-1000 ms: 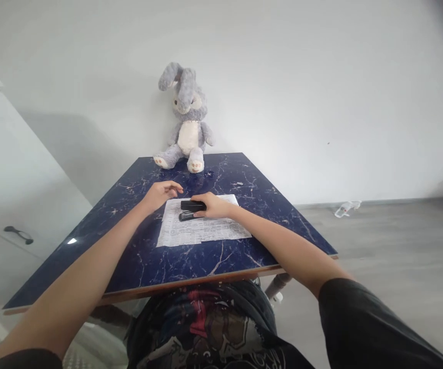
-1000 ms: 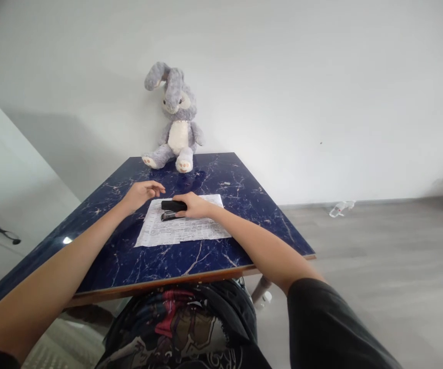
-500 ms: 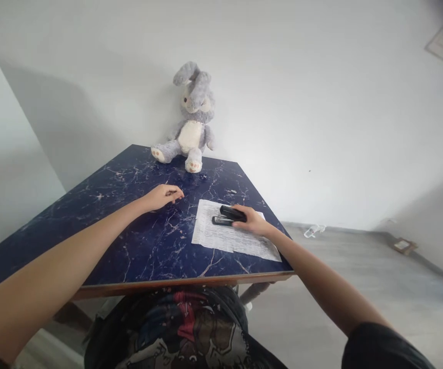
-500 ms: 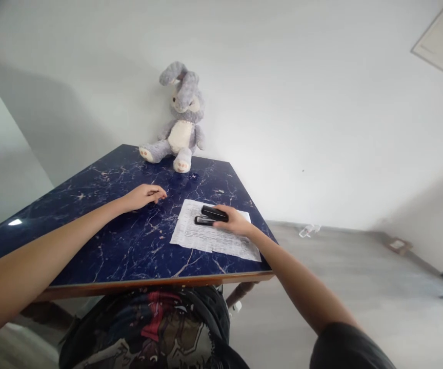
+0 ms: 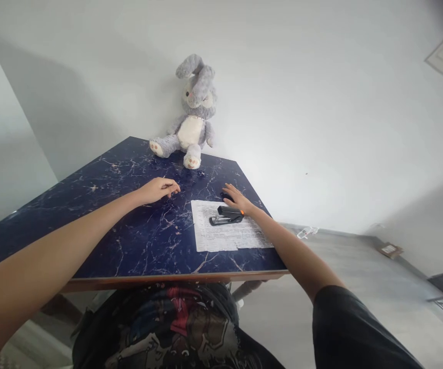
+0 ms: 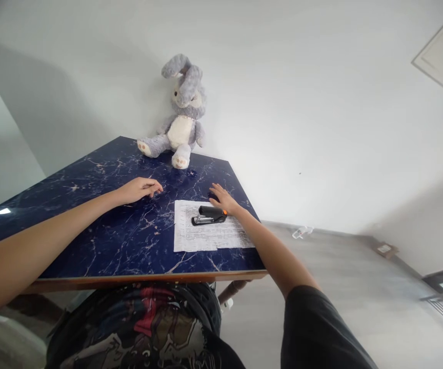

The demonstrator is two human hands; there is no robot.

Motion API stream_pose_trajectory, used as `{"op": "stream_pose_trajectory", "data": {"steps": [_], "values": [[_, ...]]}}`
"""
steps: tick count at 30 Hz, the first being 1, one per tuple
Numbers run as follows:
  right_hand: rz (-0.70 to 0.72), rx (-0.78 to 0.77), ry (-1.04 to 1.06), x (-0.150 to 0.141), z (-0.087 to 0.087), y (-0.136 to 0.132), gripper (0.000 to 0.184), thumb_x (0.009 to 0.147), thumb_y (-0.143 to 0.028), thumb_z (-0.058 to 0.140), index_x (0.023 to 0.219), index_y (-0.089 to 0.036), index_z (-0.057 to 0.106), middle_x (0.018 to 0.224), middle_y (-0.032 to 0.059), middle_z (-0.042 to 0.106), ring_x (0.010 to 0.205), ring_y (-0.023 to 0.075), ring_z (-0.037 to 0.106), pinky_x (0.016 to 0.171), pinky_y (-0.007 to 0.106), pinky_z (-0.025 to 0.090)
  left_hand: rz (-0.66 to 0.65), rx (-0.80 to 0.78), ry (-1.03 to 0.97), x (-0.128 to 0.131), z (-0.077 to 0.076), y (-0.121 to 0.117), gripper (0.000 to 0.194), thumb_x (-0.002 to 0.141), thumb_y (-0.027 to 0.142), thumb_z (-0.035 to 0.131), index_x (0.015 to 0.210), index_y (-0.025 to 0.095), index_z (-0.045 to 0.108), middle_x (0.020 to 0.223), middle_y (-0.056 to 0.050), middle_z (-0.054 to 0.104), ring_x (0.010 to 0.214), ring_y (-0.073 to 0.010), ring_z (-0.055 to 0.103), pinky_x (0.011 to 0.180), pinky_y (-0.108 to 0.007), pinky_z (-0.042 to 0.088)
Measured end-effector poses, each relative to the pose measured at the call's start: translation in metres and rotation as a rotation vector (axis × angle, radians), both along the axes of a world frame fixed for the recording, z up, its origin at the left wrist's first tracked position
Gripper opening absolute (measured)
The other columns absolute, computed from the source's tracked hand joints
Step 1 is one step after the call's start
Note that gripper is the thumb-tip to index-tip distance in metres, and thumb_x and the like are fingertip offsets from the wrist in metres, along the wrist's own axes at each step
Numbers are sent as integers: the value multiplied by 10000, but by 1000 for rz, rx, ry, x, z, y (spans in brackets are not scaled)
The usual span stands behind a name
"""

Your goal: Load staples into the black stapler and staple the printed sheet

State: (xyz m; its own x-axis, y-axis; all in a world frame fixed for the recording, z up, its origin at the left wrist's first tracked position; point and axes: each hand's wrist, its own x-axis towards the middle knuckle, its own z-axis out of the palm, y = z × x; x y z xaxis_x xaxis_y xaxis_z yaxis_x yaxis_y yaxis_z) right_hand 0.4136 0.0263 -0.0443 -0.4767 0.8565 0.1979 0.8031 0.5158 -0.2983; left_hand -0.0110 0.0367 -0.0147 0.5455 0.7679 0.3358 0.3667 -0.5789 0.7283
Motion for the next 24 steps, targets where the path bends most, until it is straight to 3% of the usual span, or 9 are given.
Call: {"op": "stream_pose_trajectory", "data": {"steps": [4,8,11,14,17,21,24], "values": [[-175,-84,-16,19,-1,16,698,1061,-638,375,1587,-191,478,1742,159,292,1639,321,212,1332,528,164,-21,-15,-5,0,-3,2,384,927,564,645,978,217,799,935,-75,786,672,-178,688,731,-294,550],[-300,-97,-17,36,3,14,740,1060,-668,332,1595,-175,463,1732,204,293,1638,371,190,1308,635,136,-46,-33,-25,0,-2,3,368,904,554,684,970,214,810,914,-72,787,674,-180,690,723,-291,552],[-323,-122,-34,25,2,7,689,1084,-625,282,1617,-216,435,1743,176,279,1640,360,192,1294,685,115,3,-54,-66,-4,5,5,351,886,546,710,942,216,817,875,-61,778,672,-181,683,706,-288,543],[-272,-142,-56,-11,-1,4,615,1106,-553,268,1637,-274,403,1763,105,250,1647,330,177,1289,708,97,119,-73,-127,-15,14,9,311,896,514,715,941,223,814,872,-65,769,692,-183,676,669,-279,520],[-179,-142,-67,-68,-3,7,599,1104,-536,312,1648,-296,382,1773,62,220,1656,326,137,1284,732,56,271,-69,-268,-31,21,14,287,924,475,693,910,206,794,874,-86,756,686,-177,652,629,-272,486],[39,-121,-65,-156,3,12,589,1109,-492,340,1646,-253,380,1771,79,222,1648,346,161,1267,767,36,457,-74,-468,-52,29,21,253,974,373,644,855,174,747,873,-81,725,650,-138,605,595,-243,437],[185,-128,-60,-220,9,13,599,1109,-508,352,1659,-273,325,1769,82,227,1650,348,147,1218,830,31,513,-102,-562,-66,36,25,228,1022,281,594,901,131,715,847,-57,687,639,-106,570,604,-224,415]]}}
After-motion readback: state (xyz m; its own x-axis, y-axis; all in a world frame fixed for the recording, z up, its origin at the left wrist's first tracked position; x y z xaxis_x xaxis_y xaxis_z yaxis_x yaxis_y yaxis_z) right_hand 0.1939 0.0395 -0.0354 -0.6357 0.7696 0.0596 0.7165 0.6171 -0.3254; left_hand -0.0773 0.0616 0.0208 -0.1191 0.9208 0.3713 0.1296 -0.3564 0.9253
